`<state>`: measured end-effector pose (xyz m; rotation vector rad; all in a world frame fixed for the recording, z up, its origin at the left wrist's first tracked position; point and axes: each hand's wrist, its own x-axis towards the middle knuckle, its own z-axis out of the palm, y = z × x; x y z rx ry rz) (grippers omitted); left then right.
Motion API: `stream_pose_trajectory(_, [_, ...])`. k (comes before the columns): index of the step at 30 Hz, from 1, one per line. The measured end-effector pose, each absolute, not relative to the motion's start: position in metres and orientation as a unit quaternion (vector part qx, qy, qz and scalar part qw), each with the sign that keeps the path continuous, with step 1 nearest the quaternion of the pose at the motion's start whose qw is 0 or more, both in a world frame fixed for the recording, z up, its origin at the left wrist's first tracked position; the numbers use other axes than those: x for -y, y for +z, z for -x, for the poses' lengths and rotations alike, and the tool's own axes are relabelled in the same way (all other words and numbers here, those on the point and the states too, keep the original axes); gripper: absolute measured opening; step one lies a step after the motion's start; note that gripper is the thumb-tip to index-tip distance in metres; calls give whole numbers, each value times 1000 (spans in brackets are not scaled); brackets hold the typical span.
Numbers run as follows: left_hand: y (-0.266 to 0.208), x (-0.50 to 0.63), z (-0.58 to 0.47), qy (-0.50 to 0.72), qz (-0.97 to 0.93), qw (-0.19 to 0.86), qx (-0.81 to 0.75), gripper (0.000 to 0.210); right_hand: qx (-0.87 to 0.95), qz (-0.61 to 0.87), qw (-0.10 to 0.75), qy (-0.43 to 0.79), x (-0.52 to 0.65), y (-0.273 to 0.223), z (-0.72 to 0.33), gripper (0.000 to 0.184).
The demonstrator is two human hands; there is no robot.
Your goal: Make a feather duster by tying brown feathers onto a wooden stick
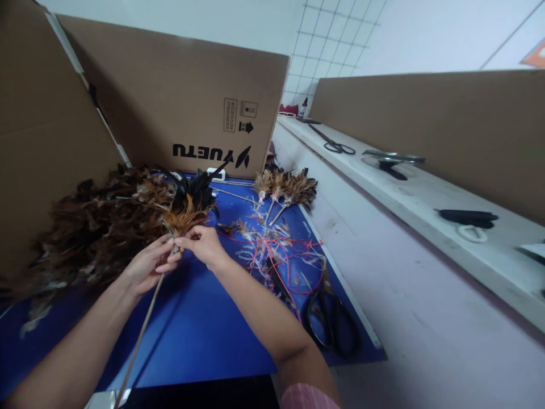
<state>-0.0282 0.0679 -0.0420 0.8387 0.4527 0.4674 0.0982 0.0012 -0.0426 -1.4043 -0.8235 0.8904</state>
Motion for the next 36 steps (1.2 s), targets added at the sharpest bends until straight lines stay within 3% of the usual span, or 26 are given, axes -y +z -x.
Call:
stream_pose_trajectory(16, [-47,-75,32,162,-435,858,-219,20,367,608,520,474,3,-40,-116,42])
stream_pose_trajectory(22, [-45,-76,33,171,-415,867,-218,18,372,604,531,465,2,-40,-111,40])
stream_pose_trajectory(25, [-38,-79,37,187,-394,873,-217,15,423,589,557,405,4,-35,-124,32])
stream_pose_trajectory(28, [-31,-86,44,224,-369,876,-214,13,433,653,572,242,-1,-31,-158,25])
stream_pose_trajectory(31, [-29,-95,50,262,-351,875,-207,12,410,776,473,80,-22,-36,-196,19])
stream_pose_trajectory(32, [-30,-97,51,270,-348,874,-204,11,418,805,417,62,-33,-40,-206,15])
stream_pose_trajectory(36, [-35,-102,51,277,-334,877,-206,10,439,828,342,64,-81,-58,-221,17])
